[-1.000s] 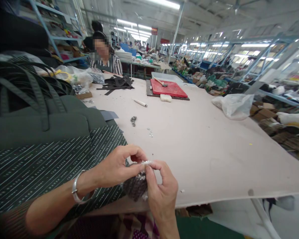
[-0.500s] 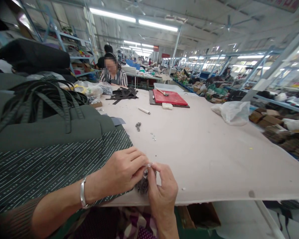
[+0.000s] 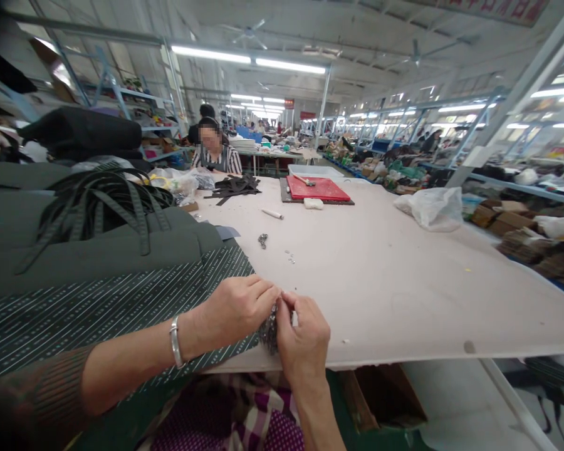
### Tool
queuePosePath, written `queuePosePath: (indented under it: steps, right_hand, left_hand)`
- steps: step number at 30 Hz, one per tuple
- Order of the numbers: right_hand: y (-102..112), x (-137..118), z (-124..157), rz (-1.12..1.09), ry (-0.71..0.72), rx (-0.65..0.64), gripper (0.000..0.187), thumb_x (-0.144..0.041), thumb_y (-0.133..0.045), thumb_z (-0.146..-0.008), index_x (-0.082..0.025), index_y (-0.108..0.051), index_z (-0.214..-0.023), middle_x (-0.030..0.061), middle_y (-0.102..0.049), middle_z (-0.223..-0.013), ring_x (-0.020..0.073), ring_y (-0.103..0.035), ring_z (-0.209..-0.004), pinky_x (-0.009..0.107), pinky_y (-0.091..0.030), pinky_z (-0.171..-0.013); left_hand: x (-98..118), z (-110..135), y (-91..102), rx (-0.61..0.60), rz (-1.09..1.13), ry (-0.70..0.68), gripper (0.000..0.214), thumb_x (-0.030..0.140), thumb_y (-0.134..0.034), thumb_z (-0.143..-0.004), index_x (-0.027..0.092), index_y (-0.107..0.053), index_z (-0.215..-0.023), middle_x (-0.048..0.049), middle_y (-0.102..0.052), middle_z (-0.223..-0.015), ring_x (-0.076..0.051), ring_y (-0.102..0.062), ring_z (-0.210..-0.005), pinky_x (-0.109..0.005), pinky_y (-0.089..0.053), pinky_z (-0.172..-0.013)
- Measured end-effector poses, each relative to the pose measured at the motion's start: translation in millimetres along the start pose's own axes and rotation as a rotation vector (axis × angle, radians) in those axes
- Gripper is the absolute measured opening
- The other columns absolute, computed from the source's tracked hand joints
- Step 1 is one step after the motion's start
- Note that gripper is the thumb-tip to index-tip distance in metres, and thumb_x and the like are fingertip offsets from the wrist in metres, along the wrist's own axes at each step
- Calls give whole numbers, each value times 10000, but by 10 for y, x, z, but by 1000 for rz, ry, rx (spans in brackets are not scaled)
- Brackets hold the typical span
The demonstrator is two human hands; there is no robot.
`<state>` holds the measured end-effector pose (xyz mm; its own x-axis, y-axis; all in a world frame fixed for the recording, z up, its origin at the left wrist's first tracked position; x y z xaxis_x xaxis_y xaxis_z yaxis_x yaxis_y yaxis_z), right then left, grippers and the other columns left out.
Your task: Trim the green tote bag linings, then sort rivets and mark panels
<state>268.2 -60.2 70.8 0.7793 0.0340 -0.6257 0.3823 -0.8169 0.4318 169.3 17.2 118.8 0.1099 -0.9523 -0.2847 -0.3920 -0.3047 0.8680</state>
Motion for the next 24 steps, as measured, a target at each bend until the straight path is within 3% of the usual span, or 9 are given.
queuePosePath:
  steps: [6, 14, 20, 24]
  right_hand:
    - [-57, -63, -12, 58, -27, -43, 215, -306, -529, -922, -175, -698, -899, 65, -724, -826, 209, -654, -777, 331, -486, -719]
    - [-64, -112, -25, 117, -42, -86, 252, -300, -502, -932, -151, -706, -922, 100, -711, -853, 237, -633, -778, 350, -427, -716]
    - [-63, -127, 24, 43, -77, -82, 227, -284, -539, -898, -154, -725, -910, 102, -710, -855, 235, -622, -794, 371, -430, -788]
    - [-81, -64, 42, -94, -150, -68, 226, -325, -566, -888, -159, -719, -903, 80, -718, -851, 203, -633, -777, 339, -460, -782]
  left_hand:
    - [-30, -91, 37, -81, -32, 1, 137, 82, -499, -839, 150, -586, -758, -78, -649, -714, -228, -600, -630, -336, -389, -514]
    - [-107, -120, 8, -69, 10, -4, 145, 77, -474, -858, 131, -599, -808, -98, -654, -774, -232, -591, -694, -321, -410, -563]
    - [-315, -76, -72, 4, 156, 296, 160, 113, -442, -876, 96, -601, -881, -153, -661, -833, -263, -618, -757, -338, -422, -605]
    - [-399, 2, -165, 71, 383, 459, 170, 152, -425, -901, 131, -593, -882, -96, -667, -806, -215, -623, -741, -319, -448, -649]
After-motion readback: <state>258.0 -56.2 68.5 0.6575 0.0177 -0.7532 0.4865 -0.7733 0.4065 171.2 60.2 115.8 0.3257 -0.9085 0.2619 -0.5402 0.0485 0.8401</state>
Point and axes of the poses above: each hand's wrist, its own z-axis away from the middle knuckle, its own y-axis out of the back of the hand, x = y × z, the point moved 4 cm from there along -z, towards the middle knuckle
